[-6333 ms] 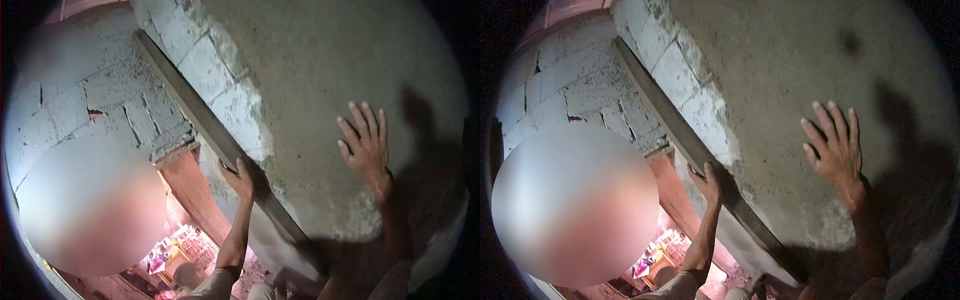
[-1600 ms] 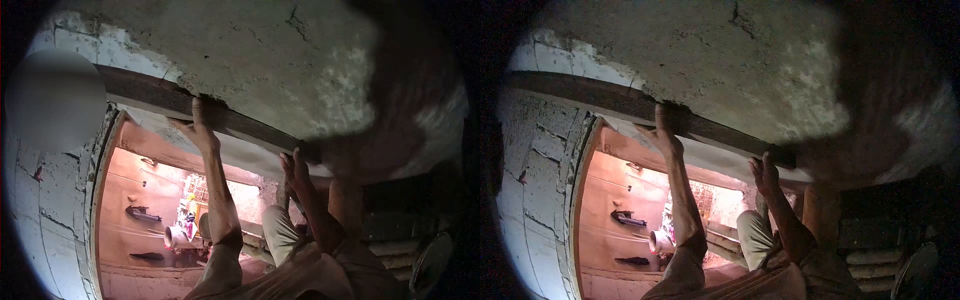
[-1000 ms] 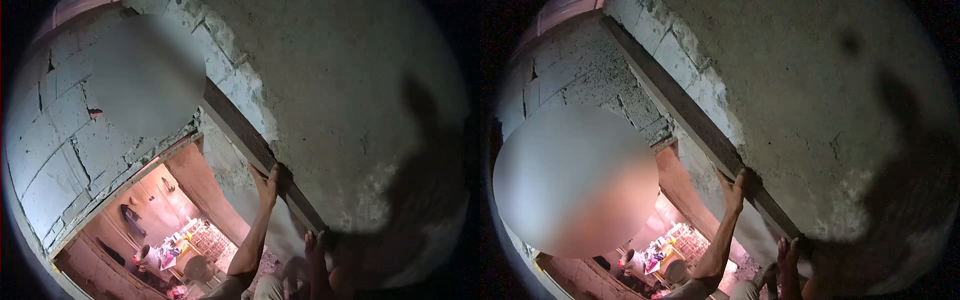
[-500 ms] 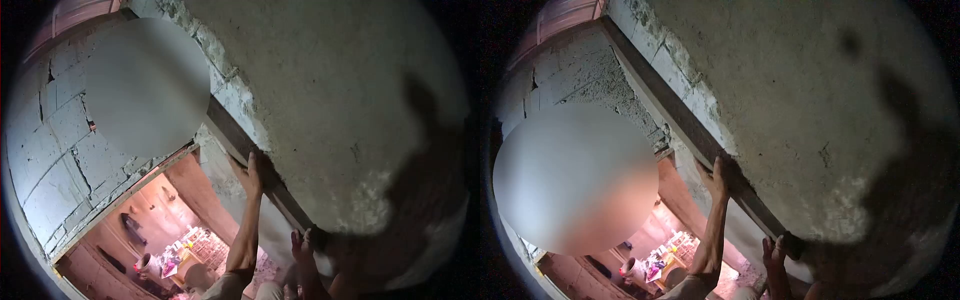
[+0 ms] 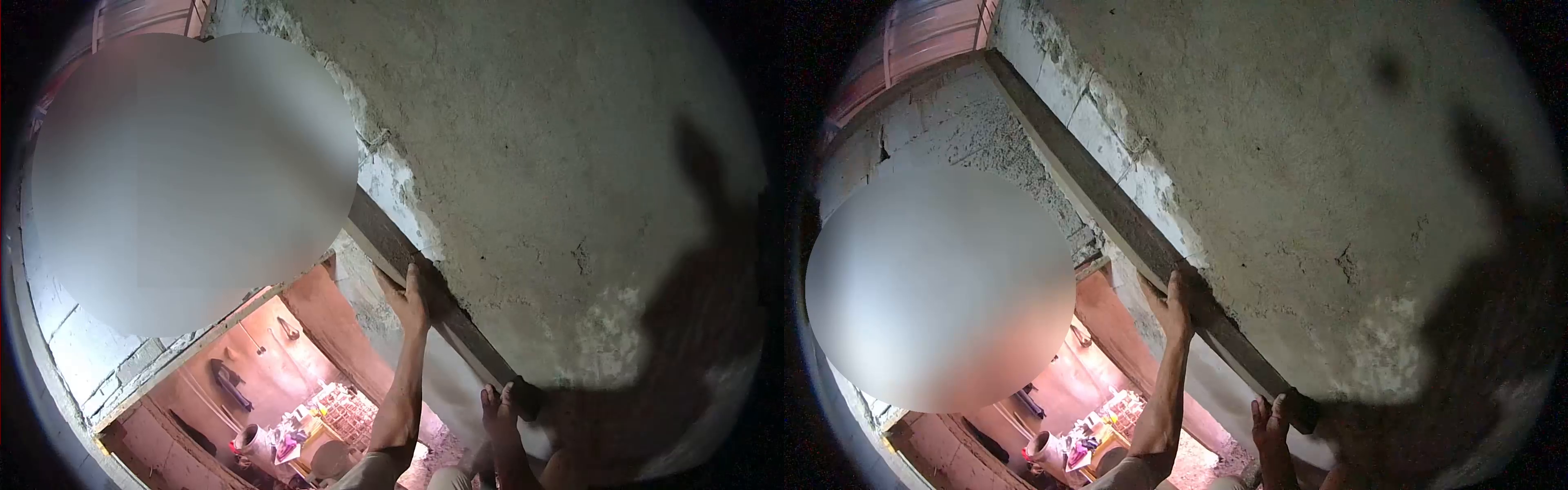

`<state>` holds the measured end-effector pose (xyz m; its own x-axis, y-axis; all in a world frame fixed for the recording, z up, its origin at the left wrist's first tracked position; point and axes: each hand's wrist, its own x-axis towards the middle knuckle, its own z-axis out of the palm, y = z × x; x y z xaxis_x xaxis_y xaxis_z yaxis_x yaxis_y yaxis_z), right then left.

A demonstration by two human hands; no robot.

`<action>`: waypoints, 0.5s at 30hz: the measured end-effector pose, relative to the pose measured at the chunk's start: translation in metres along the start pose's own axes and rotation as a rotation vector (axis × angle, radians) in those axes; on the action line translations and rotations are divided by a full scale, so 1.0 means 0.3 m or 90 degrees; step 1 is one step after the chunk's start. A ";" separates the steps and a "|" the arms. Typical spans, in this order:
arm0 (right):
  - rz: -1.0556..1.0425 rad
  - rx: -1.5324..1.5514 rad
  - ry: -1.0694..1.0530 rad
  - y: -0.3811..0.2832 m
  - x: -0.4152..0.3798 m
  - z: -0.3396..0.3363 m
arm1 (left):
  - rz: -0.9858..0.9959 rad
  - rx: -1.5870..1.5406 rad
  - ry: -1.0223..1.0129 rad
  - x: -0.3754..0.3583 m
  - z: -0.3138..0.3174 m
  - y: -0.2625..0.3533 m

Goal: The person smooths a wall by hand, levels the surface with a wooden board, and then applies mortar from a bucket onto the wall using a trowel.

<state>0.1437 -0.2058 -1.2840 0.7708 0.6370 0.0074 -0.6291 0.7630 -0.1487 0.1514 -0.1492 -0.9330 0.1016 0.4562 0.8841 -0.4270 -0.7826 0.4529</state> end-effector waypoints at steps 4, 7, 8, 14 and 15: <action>0.093 0.208 0.085 0.010 0.016 -0.022 | -0.069 -0.002 -0.003 -0.003 -0.014 -0.035; 0.093 0.177 0.059 0.009 0.023 -0.039 | -0.008 0.045 0.012 0.001 -0.015 -0.054; 0.094 0.177 0.062 0.019 0.030 -0.046 | -0.015 0.056 0.013 0.006 -0.021 -0.060; 0.235 0.460 -0.074 0.028 0.076 -0.147 | -0.029 0.121 -0.035 -0.033 -0.027 -0.016; 0.191 0.404 0.029 -0.024 0.026 -0.082 | -0.018 0.073 -0.058 -0.040 -0.020 -0.016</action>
<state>0.1568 -0.2091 -1.3073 0.5498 0.8352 0.0126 -0.7414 0.4811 0.4678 0.1470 -0.1484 -0.9465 0.1953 0.4433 0.8748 -0.3171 -0.8156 0.4840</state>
